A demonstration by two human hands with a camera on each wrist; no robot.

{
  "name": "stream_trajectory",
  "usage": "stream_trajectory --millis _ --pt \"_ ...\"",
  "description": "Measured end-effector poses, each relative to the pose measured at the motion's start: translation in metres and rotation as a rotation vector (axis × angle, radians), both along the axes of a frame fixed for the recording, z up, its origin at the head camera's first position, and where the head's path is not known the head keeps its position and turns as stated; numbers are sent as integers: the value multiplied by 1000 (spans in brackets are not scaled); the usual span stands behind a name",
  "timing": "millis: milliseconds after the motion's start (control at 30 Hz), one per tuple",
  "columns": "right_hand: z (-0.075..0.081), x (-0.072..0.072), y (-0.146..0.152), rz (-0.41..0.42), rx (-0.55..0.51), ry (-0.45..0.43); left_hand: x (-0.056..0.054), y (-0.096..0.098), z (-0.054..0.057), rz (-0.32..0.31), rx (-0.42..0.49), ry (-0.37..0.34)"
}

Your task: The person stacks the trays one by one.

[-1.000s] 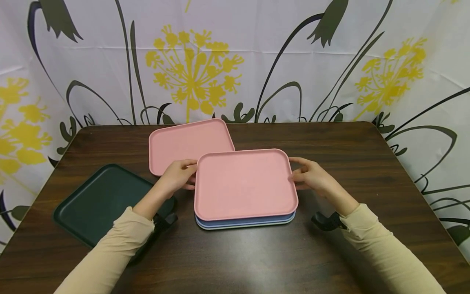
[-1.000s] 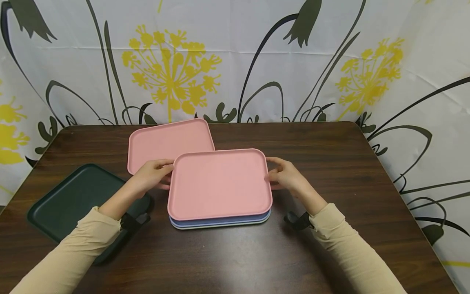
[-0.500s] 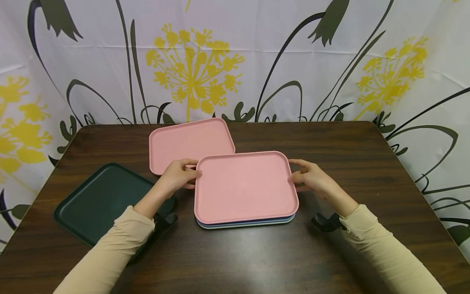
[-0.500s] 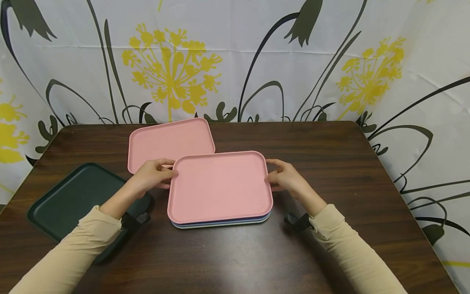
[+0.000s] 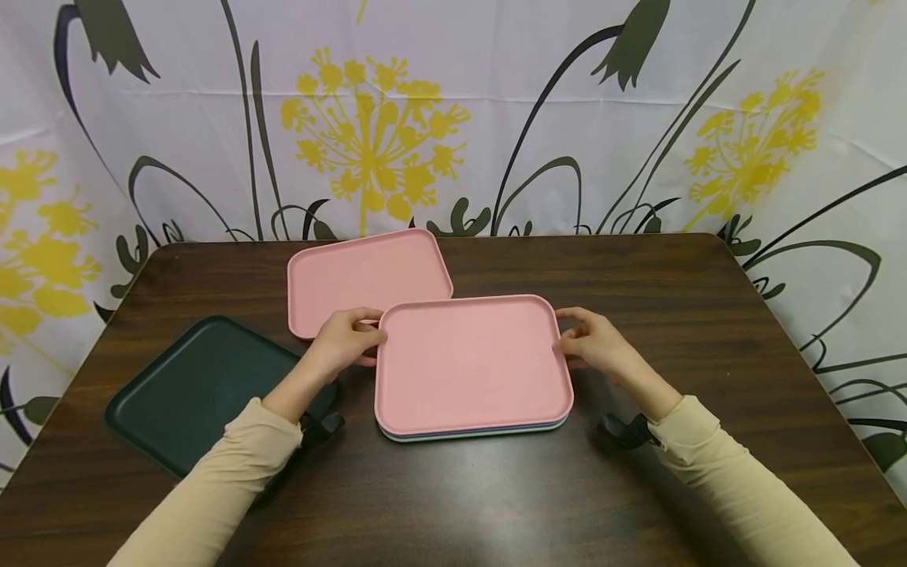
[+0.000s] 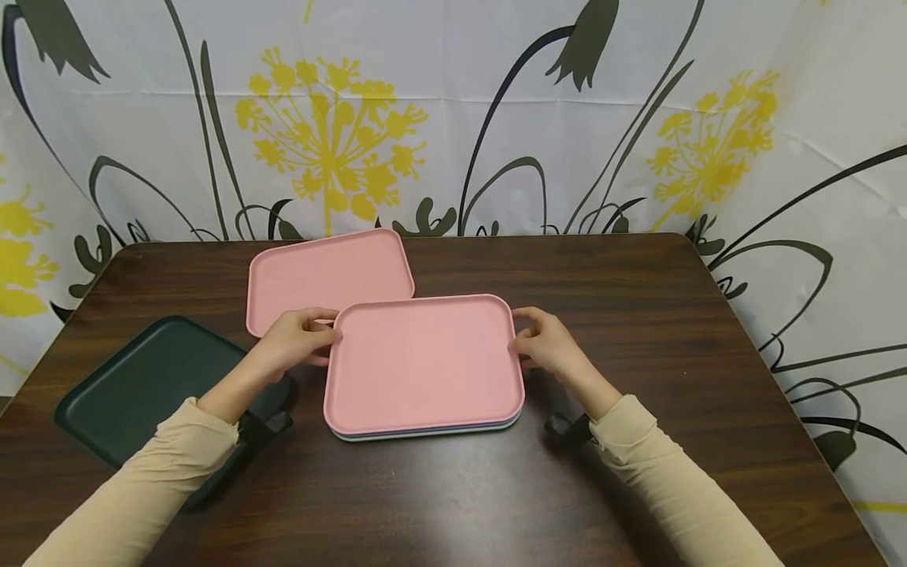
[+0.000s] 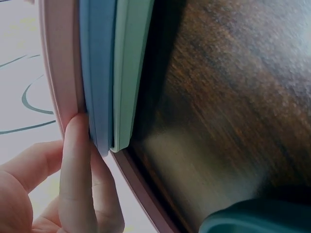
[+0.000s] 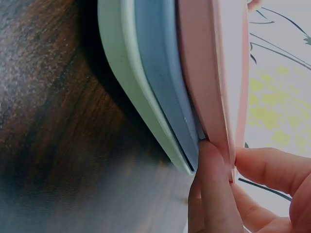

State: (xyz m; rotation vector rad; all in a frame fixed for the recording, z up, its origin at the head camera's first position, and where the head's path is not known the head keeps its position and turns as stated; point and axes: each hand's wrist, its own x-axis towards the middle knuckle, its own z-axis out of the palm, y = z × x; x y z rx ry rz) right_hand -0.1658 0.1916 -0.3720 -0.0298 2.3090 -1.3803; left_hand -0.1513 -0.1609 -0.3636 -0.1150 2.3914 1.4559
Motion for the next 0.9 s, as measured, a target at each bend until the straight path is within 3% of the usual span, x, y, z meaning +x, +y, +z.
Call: stream_trajectory --millis 600,900 --pt "0 -2 -1 -4 17 27 2 1 1 3 -14 5" --pt "0 -4 -1 -2 15 12 4 -4 -4 -16 51 42"
